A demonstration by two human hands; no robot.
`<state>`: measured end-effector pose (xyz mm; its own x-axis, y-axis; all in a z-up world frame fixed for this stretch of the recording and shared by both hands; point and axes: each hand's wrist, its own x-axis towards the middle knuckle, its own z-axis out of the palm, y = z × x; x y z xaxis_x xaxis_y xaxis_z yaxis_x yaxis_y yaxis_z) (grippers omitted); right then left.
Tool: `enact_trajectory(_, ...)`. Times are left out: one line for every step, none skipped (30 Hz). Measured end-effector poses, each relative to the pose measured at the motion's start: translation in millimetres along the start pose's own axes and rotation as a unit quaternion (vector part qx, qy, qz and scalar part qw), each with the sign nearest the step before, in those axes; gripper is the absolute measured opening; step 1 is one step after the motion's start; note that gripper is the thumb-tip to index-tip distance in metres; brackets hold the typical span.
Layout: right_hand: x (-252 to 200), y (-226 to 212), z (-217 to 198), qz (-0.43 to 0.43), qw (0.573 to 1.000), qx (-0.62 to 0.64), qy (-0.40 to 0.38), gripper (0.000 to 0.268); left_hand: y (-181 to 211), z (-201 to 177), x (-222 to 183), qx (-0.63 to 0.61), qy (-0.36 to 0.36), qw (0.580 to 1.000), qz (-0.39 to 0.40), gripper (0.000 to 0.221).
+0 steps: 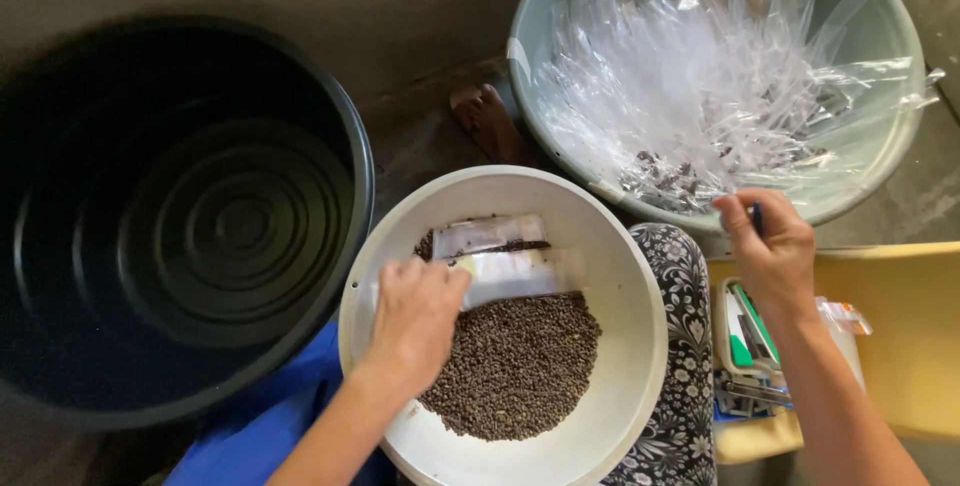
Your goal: Filling small plastic bags with pellets using a small scoop and organizing them in a bowl.
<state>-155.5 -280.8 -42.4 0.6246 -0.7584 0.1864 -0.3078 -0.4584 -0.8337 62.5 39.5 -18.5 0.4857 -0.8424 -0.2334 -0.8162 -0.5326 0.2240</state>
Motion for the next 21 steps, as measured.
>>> enact_trajectory(12.3,8.4,2.2,-0.001,1.0,0.002,0.0,0.011,-6.1,0.6,5.6,0.001,0.001,1.0,-0.001,0.039)
enact_trajectory(24.8,17.0,4.4,-0.046,0.997,-0.053,0.021,0.013,-12.2,1.2,11.4,0.035,0.097,0.994,0.032,0.039)
enact_trajectory(36.3,25.8,6.3,-0.091,0.989,-0.108,0.04,0.016,-18.0,2.3,16.8,0.068,0.192,0.977,0.065,0.042)
enact_trajectory(51.7,40.2,10.2,-0.09,0.989,-0.106,0.04,0.016,-7.8,5.0,21.9,0.069,0.191,0.977,0.064,0.042)
enact_trajectory(68.4,54.6,13.8,-0.127,0.979,-0.15,0.057,0.013,2.3,7.6,28.4,0.026,0.207,0.974,0.084,0.031)
enact_trajectory(85.1,69.2,17.5,-0.164,0.965,-0.192,0.073,0.01,12.3,10.4,35.1,-0.018,0.222,0.969,0.104,0.026)
enact_trajectory(98.7,88.2,22.1,-0.164,0.965,-0.192,0.073,0.01,25.1,16.8,41.8,-0.018,0.222,0.969,0.104,0.026)
enact_trajectory(112.0,107.2,26.8,-0.144,0.951,-0.265,0.066,0.013,37.9,23.5,48.3,-0.062,0.246,0.953,0.167,0.011)
enact_trajectory(123.5,126.6,30.9,-0.123,0.932,-0.336,0.058,0.017,51.1,30.6,53.9,-0.106,0.266,0.93,0.229,0.017)
enact_trajectory(117.7,116.2,35.1,-0.122,0.932,-0.336,0.057,0.017,60.2,49.4,64.2,-0.108,0.265,0.93,0.229,0.017)
enact_trajectory(114.4,104.9,40.1,-0.117,0.943,-0.312,0.022,0.026,68.2,66.8,76.2,-0.071,0.302,0.916,0.255,0.013)
enact_trajectory(111.2,93.2,45.2,-0.111,0.952,-0.286,-0.013,0.045,76.0,84.0,88.1,-0.035,0.337,0.898,0.28,0.016)
enact_trajectory(104.1,86.3,49.2,-0.114,0.951,-0.287,-0.012,0.045,77.6,93.4,94.8,-0.035,0.34,0.897,0.28,0.016)
enact_trajectory(96.9,79.8,53.5,-0.115,0.963,-0.242,-0.01,0.043,79.0,103.1,101.6,-0.021,0.347,0.899,0.266,0.019)
enact_trajectory(85.7,74.6,58.3,-0.113,0.974,-0.197,-0.011,0.04,80.9,114.6,105.2,-0.009,0.35,0.902,0.251,0.021)
enact_trajectory(72.7,57.2,54.1,-0.113,0.974,-0.198,-0.013,0.04,78.8,112.6,104.0,-0.01,0.35,0.903,0.249,0.021)
enact_trajectory(57.9,39.9,50.2,-0.101,0.984,-0.145,0.0,0.037,75.8,110.4,102.2,-0.054,0.323,0.915,0.236,0.019)
enact_trajectory(43.0,22.3,46.1,-0.089,0.992,-0.092,0.013,0.035,73.0,108.1,100.1,-0.098,0.295,0.924,0.222,0.017)
enact_trajectory(27.9,1.1,43.8,-0.088,0.992,-0.091,0.011,0.035,67.4,91.8,90.8,-0.098,0.293,0.925,0.22,0.017)
enact_trajectory(12.5,-20.5,41.1,-0.027,0.999,-0.022,0.005,0.039,61.9,75.2,81.0,-0.271,0.221,0.921,0.171,0.009)
enact_trajectory(0.3,-42.7,38.3,0.031,0.998,0.048,-0.002,0.052,56.2,57.2,73.8,-0.432,0.143,0.883,0.117,0.002)
